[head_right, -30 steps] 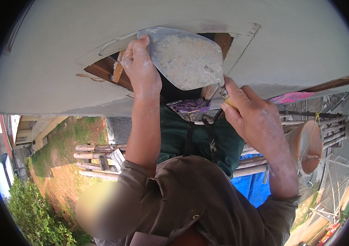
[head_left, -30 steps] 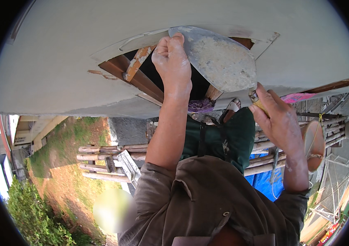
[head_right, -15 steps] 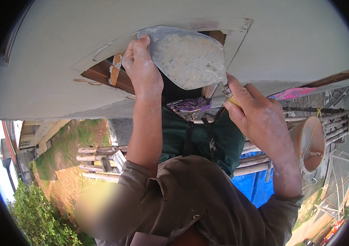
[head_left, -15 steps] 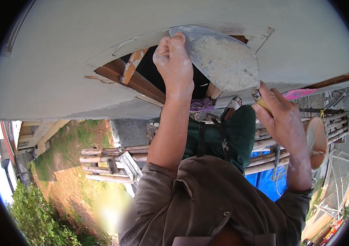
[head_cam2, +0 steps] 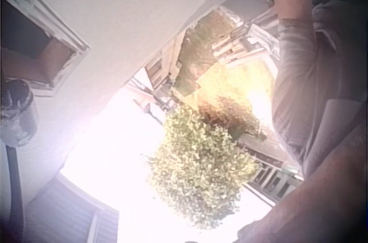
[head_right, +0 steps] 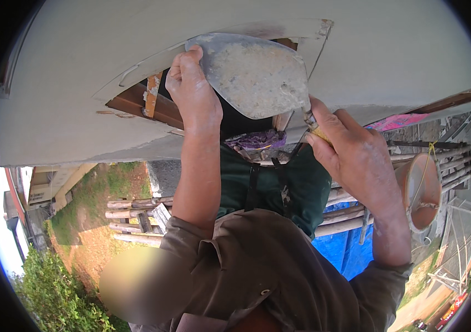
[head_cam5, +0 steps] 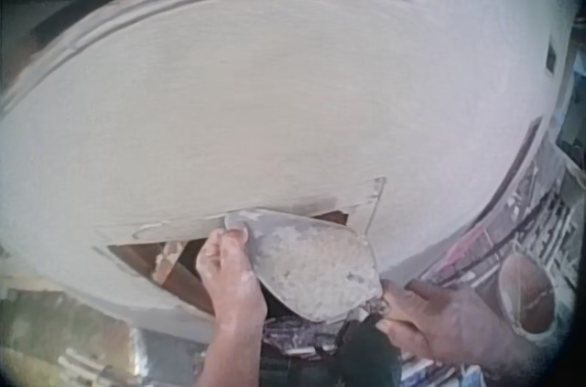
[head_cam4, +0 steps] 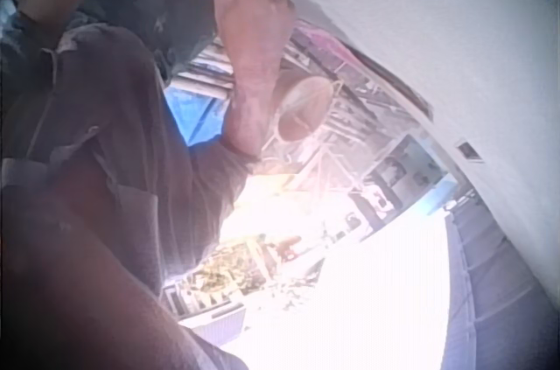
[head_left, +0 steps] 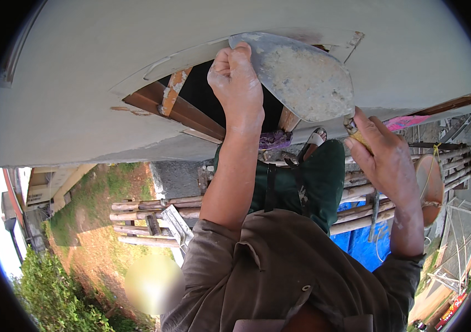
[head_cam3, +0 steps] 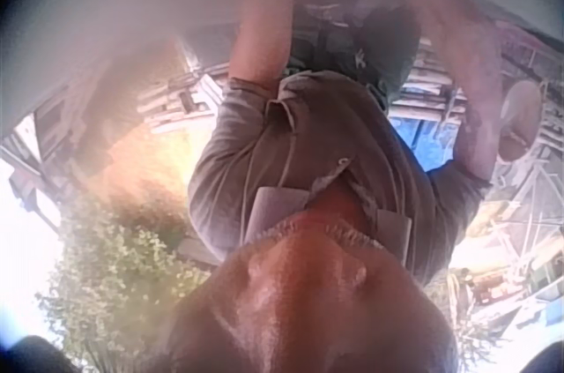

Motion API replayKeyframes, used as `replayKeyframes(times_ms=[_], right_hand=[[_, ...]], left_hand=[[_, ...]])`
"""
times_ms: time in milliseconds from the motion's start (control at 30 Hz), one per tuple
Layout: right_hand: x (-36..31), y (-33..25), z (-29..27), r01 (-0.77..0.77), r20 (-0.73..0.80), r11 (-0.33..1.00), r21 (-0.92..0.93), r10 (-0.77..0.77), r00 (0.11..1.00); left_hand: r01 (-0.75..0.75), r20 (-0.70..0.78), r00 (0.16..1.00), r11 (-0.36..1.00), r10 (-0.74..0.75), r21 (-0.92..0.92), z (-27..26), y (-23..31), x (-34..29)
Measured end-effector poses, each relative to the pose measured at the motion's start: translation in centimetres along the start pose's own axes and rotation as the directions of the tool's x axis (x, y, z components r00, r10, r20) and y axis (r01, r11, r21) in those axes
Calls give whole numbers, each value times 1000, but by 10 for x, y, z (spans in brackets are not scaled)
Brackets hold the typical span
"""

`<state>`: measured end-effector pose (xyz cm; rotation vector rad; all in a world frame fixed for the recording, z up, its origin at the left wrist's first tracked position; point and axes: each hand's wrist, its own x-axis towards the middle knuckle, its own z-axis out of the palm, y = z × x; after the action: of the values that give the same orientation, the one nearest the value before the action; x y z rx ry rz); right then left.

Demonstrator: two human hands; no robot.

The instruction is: The person applies and smooths plaster around a rectangular opening in an exterior wall using a trowel. They repeatedly scoop material and spread it along the edges, then scrape and level the surface to create a uniform finish.

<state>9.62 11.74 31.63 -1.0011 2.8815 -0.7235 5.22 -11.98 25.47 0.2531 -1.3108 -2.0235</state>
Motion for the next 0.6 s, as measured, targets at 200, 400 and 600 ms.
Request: replayKeyframes(times_ms=[200,400,600], right_hand=[[-3,6,-2,-16,-3,1000,6,16,1000],[-7,14,-4,-22,-16,1000,15,22,1000],[-10,19,-8,-36,-18,999,14,36,999]], left_hand=[[-19,4,1000,1000,19,-10,8,-1,-3],[-22,22,1000,1000,22,-8,16,-4,-6],[-1,-7,1000,1000,1,-18,28,-5,-10]])
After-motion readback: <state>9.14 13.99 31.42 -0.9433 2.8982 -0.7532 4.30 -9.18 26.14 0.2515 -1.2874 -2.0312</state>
